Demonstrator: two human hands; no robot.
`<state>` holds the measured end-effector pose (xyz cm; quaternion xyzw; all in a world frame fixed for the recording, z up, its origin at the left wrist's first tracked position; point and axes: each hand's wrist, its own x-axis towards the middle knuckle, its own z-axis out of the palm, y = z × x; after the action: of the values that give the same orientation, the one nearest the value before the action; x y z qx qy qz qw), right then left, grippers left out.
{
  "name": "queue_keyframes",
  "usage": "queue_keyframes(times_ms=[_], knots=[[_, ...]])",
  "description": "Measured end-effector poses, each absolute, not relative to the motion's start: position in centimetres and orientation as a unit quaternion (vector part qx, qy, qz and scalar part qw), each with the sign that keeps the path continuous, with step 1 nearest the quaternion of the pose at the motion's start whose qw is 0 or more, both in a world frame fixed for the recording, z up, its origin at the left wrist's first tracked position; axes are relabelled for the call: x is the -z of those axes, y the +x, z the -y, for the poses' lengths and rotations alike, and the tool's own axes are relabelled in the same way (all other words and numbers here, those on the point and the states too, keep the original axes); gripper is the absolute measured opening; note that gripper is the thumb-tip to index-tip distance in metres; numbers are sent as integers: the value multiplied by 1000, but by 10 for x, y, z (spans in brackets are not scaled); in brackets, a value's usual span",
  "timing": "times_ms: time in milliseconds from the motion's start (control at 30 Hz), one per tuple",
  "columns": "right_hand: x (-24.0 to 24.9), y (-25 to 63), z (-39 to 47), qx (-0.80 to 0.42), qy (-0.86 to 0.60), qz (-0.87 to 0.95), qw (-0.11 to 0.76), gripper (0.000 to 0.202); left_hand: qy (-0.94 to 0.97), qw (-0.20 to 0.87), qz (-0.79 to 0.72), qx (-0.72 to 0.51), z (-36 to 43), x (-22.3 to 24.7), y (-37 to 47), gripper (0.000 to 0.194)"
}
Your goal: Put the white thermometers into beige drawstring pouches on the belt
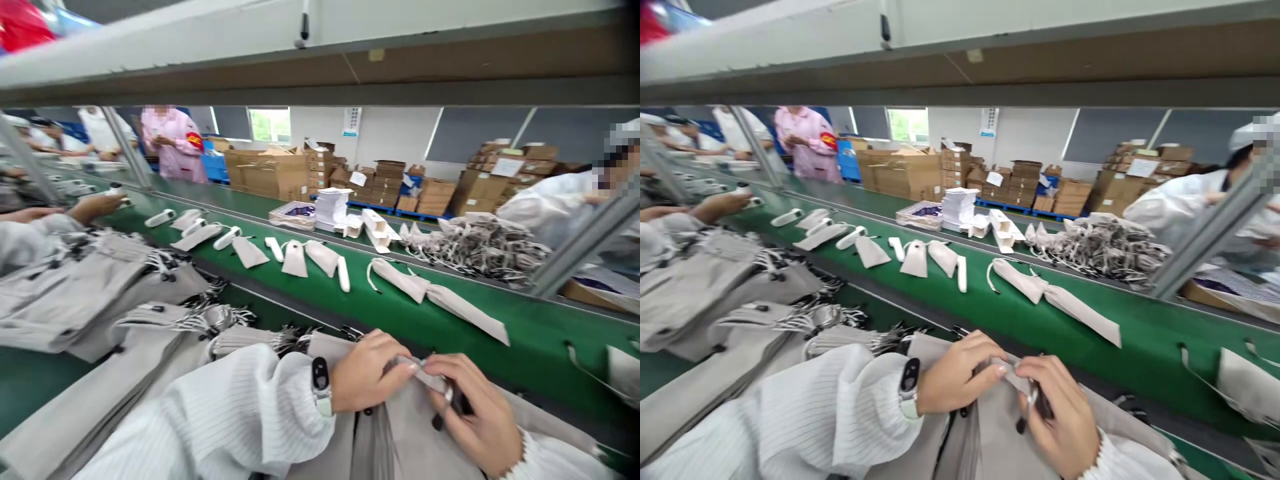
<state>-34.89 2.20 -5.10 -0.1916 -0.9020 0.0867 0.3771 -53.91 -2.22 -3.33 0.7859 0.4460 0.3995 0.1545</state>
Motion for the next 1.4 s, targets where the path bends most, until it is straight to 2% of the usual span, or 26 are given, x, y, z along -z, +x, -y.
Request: queue_keyframes(times_ms=[133, 267, 433, 567, 667, 733, 800, 867, 900, 967, 1000, 1100, 1200, 1300, 1400], knots=[[50, -351, -21, -92, -202, 887, 405, 19, 779, 126, -432, -436, 20, 37, -539, 16], [39, -355, -16, -128, -234, 886, 380, 29, 764, 122, -435, -460, 20, 38, -538, 9], [43, -358, -20, -75, -253, 879, 396, 28, 757, 80, -443, -473, 20, 43, -536, 11], [55, -358, -19, 6, -233, 887, 400, 38, 772, 51, -467, -429, 21, 44, -537, 11], [44, -352, -17, 57, -245, 895, 369, 33, 812, 56, -463, -350, 21, 32, -542, 8], [19, -348, -22, -16, -250, 923, 293, 27, 849, 64, -432, -298, 21, 18, -546, 10], [-17, -349, -38, -170, -227, 938, 201, 23, 871, 67, -412, -258, 19, 1, -546, 12], [-53, -365, -65, -288, -210, 919, 166, 20, 869, 78, -423, -244, 15, -15, -543, 16], [-66, -379, -81, -305, -228, 907, 183, 19, 861, 91, -434, -251, 11, -21, -540, 18], [-73, -414, -114, -240, -338, 887, 203, 17, 833, 133, -454, -288, 1, -30, -536, 19], [-68, -433, -128, -203, -419, 869, 166, 16, 818, 161, -459, -306, -4, -32, -536, 20], [-30, -475, -153, -199, -495, 837, 119, 23, 787, 275, -450, -319, -16, -30, -541, 24], [-2, -489, -164, -232, -523, 811, 126, 29, 766, 367, -414, -327, -24, -24, -552, 26], [-11, -473, -171, -280, -531, 784, 162, 36, 765, 368, -392, -354, -29, -22, -557, 24], [-44, -437, -166, -334, -501, 770, 209, 59, 790, 335, -363, -363, -31, -24, -554, 23]])
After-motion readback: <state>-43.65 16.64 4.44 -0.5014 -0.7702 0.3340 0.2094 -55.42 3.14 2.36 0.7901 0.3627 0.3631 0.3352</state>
